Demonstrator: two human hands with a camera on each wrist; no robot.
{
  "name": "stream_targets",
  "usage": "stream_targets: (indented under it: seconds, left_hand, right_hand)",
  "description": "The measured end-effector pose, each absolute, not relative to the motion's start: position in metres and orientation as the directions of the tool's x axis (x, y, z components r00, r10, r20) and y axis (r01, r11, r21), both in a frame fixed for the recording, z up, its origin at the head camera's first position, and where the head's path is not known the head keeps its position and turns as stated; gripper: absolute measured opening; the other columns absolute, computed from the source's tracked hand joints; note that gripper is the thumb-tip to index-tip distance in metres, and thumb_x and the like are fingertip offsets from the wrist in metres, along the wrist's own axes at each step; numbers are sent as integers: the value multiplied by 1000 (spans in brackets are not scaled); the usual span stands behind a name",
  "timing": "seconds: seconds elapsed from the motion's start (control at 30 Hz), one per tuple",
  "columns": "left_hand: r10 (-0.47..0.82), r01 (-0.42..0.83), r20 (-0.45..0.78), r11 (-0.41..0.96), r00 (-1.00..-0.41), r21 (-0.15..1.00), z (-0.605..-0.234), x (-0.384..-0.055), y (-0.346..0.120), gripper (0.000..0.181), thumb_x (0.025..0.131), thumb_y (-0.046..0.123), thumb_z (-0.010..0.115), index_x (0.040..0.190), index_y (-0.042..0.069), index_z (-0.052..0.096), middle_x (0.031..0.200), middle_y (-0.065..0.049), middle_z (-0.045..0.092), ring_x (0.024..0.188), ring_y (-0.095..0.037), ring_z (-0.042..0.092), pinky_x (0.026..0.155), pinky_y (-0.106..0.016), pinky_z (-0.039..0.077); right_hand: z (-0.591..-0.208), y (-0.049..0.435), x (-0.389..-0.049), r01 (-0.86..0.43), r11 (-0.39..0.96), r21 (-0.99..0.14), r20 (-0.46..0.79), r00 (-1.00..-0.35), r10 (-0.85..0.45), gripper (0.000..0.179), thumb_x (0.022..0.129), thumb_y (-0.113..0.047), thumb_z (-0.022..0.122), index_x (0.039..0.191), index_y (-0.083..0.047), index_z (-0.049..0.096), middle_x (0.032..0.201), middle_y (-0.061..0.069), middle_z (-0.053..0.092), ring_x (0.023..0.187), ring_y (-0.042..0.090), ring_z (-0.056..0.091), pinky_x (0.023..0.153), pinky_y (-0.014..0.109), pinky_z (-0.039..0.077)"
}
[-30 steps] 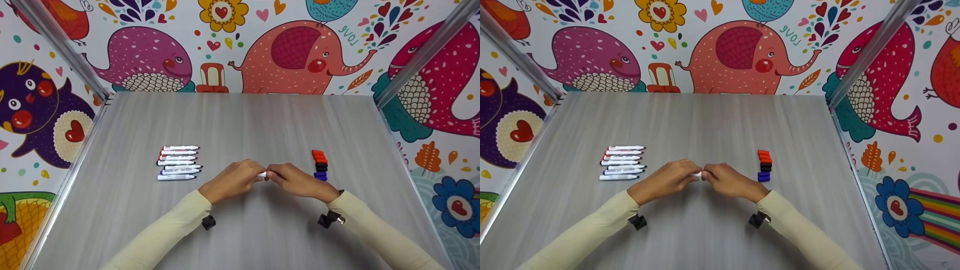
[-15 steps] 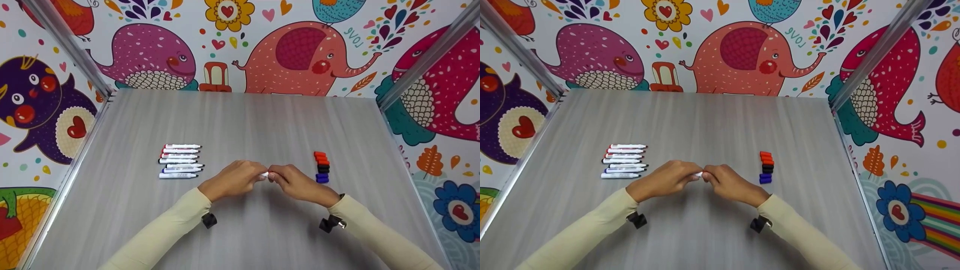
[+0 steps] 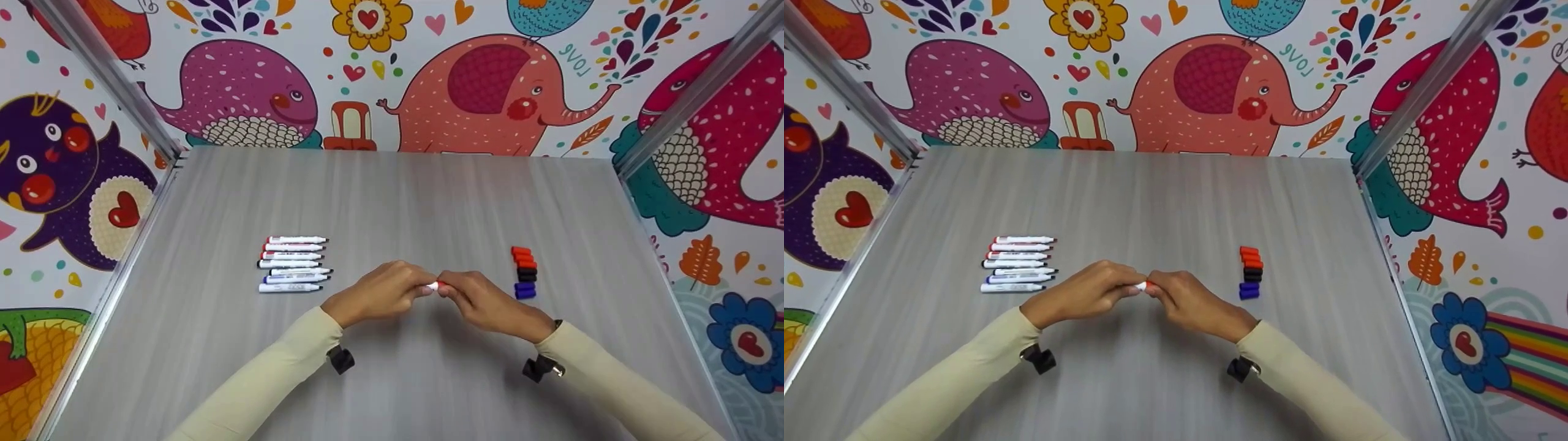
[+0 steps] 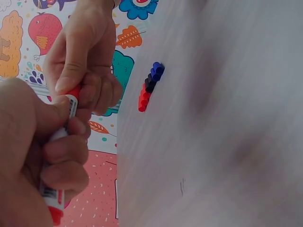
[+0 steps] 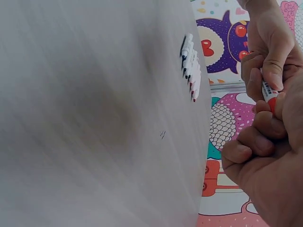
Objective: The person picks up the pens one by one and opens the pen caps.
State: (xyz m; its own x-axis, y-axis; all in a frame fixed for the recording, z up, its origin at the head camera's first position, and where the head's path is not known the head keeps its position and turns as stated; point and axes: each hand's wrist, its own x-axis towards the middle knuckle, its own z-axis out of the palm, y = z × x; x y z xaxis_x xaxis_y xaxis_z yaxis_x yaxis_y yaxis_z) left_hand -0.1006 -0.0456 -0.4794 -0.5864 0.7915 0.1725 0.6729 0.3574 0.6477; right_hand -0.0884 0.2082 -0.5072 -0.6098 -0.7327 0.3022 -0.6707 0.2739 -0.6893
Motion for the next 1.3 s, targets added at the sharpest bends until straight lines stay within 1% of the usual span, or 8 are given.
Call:
stream_targets:
  seconds: [0.13, 0.3, 0.43, 0.6, 0.83, 1.07, 1.17, 1.3]
  left_hand:
    - [768, 592, 179, 299, -615, 749, -481, -102, -52, 20, 110, 6, 65, 119, 3, 83, 99, -5, 79, 80, -7, 56, 76, -27, 48]
    - [722, 555, 194, 304, -665, 774, -479, -102, -58, 24, 110, 9, 67, 129, 2, 80, 97, -4, 77, 77, -9, 55, 71, -28, 49]
    - [716, 559, 185, 330, -674, 760, -476, -102, -58, 23, 109, 13, 71, 128, 5, 80, 105, -3, 79, 83, -10, 62, 77, -29, 54]
    - [699, 525, 157, 351, -698, 775, -476, -100, -61, 29, 104, 14, 78, 131, 3, 75, 110, -4, 82, 90, -10, 70, 83, -31, 59]
    - [643, 579, 260, 352, -721, 736, -484, -97, -69, 12, 101, 13, 81, 112, 9, 77, 102, 1, 77, 89, -9, 69, 82, -31, 59]
    - [607, 631, 345, 351, -716, 692, -488, -95, -79, 12, 99, 11, 83, 109, 8, 79, 106, -1, 70, 94, -14, 67, 84, -33, 59]
    - [605, 621, 336, 353, -722, 700, -490, -94, -82, 13, 100, 12, 82, 111, 8, 80, 107, -2, 70, 95, -14, 68, 85, -32, 59]
    - [590, 615, 342, 356, -731, 703, -494, -94, -86, 13, 99, 11, 83, 112, 7, 81, 107, -2, 71, 96, -14, 69, 87, -33, 60]
  right_hand:
    - [-506, 217, -87, -706, 223, -672, 370, -581, -725, 9, 111, -10, 57, 104, -9, 62, 85, -1, 52, 76, 7, 48, 69, 27, 42]
    - [-503, 225, -85, -682, 234, -693, 389, -627, -675, 12, 109, 1, 58, 107, -9, 62, 87, 0, 54, 76, 11, 50, 69, 29, 43]
    - [-502, 228, -85, -630, 282, -723, 338, -679, -652, 22, 109, 9, 53, 118, -8, 63, 88, -1, 52, 75, 10, 47, 69, 29, 42]
    - [-504, 234, -86, -587, 340, -734, 263, -708, -656, 19, 113, 2, 51, 130, -7, 54, 91, -1, 48, 75, 9, 44, 68, 29, 40]
    - [-510, 243, -86, -573, 367, -733, 230, -716, -659, 23, 111, -2, 58, 127, -4, 41, 93, 9, 59, 81, 14, 53, 74, 30, 46]
    - [-512, 250, -88, -646, 355, -676, 366, -712, -600, 19, 105, 0, 67, 121, -5, 56, 114, 5, 63, 102, 16, 60, 86, 28, 51]
    - [-512, 252, -89, -679, 367, -636, 432, -707, -560, 22, 100, 2, 74, 118, -8, 65, 117, 2, 63, 103, 18, 59, 86, 28, 49]
    - [-511, 257, -89, -667, 383, -639, 446, -727, -522, 28, 98, 4, 78, 119, -13, 70, 115, -1, 65, 101, 18, 59, 86, 29, 47]
